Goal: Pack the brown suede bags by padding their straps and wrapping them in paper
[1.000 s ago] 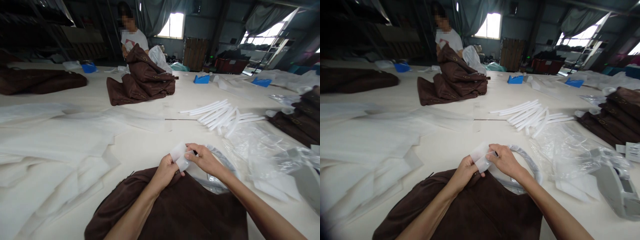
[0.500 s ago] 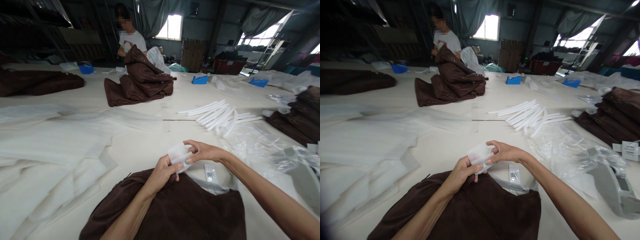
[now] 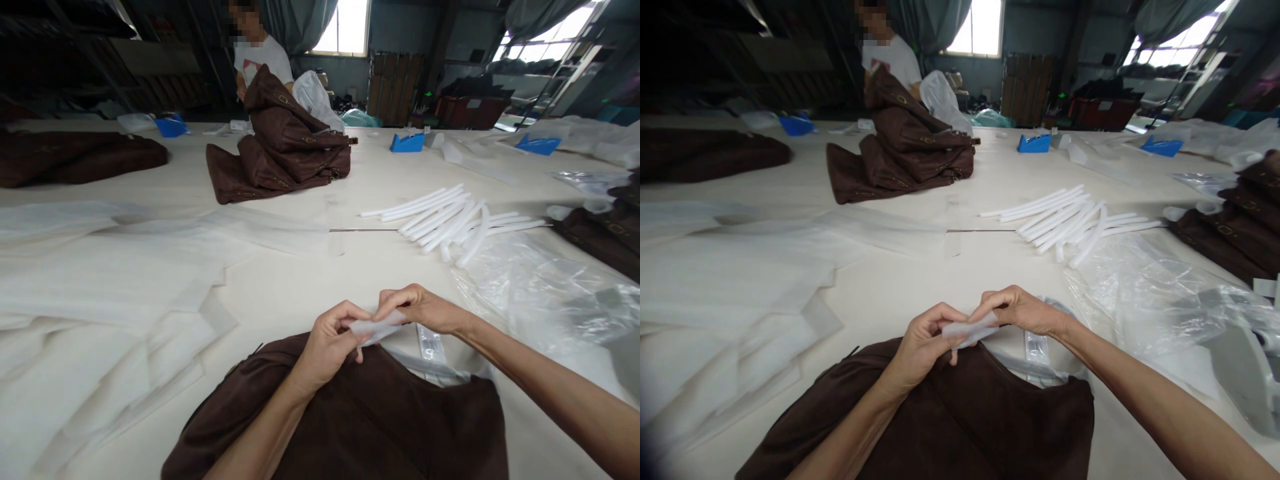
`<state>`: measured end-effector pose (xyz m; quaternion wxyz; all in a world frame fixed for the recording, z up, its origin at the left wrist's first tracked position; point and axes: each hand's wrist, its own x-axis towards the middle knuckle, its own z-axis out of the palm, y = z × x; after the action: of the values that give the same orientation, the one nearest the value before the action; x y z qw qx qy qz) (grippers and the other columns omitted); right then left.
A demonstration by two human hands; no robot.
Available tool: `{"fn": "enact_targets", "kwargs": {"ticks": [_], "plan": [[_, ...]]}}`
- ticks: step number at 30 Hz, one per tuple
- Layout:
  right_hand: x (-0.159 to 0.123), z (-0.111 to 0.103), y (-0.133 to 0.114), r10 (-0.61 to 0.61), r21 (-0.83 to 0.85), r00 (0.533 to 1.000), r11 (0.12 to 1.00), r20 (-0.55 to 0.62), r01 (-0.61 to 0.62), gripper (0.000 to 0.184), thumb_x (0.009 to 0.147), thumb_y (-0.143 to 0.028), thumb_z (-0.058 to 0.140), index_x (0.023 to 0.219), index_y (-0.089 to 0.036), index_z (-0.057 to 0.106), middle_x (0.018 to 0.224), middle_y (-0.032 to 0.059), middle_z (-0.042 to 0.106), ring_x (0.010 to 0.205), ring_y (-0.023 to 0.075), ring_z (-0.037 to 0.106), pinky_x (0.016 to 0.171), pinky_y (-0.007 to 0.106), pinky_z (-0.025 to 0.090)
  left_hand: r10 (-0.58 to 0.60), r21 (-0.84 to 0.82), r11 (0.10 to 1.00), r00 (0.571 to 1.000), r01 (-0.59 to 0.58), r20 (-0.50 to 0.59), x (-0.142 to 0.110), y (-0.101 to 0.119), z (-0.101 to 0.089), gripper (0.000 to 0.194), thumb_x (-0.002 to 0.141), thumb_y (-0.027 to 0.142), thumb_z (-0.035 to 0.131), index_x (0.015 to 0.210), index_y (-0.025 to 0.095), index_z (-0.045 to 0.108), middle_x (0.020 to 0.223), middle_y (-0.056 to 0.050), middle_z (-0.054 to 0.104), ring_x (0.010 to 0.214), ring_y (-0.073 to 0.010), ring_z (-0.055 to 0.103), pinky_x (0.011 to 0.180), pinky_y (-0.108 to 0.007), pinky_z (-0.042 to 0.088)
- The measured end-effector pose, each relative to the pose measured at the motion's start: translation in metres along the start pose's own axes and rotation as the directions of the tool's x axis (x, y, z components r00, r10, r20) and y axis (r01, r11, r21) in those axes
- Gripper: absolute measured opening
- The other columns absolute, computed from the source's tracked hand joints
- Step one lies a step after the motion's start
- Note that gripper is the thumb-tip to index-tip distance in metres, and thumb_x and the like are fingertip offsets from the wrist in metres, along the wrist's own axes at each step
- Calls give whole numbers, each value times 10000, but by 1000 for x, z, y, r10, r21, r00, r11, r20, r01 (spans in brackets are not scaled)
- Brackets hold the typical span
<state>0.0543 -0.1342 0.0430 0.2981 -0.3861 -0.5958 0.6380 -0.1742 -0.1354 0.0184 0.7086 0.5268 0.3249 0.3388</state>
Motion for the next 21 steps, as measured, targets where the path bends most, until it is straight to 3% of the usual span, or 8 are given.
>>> {"fn": "enact_targets", "kwargs": {"ticks": [7,12,15,17,21], "plan": [[-4,4,-4,-3,-27,1000,1000,23,4,152,813,-256,675,875,-235,813,905,17,596,813,146,555,775,262,426,-89,46,995,996,89,13,-1,5,-5,160,732,310,715,757,155,686,559,7,599,451,-112,540,478,-210,389],[-7,7,-6,-61,-97,998,993,-14,60,255,828,-174,566,867,-239,810,914,16,597,810,140,551,797,279,410,-84,26,996,991,82,101,-1,5,-9,341,822,478,589,811,146,666,562,-29,621,512,-151,568,514,-236,423],[-5,8,-5,-109,-109,993,989,-47,104,289,792,-132,533,837,-225,803,914,18,595,810,141,559,811,292,419,-85,87,993,996,84,5,2,6,-4,375,757,512,730,759,178,558,602,18,582,475,-109,505,469,-217,434],[-2,9,-3,-131,-115,989,986,-65,123,302,769,-114,520,823,-217,798,919,21,597,824,145,572,823,297,429,-112,90,989,992,117,-55,5,5,-1,449,672,473,824,825,207,496,648,38,594,475,-100,491,436,-203,431],[2,10,2,-190,-204,979,964,-78,171,265,819,-141,528,794,-208,783,931,33,611,855,158,603,847,310,457,-196,117,975,980,191,28,12,5,-3,497,700,510,788,991,180,557,705,-11,656,550,-124,535,484,-209,451]]}}
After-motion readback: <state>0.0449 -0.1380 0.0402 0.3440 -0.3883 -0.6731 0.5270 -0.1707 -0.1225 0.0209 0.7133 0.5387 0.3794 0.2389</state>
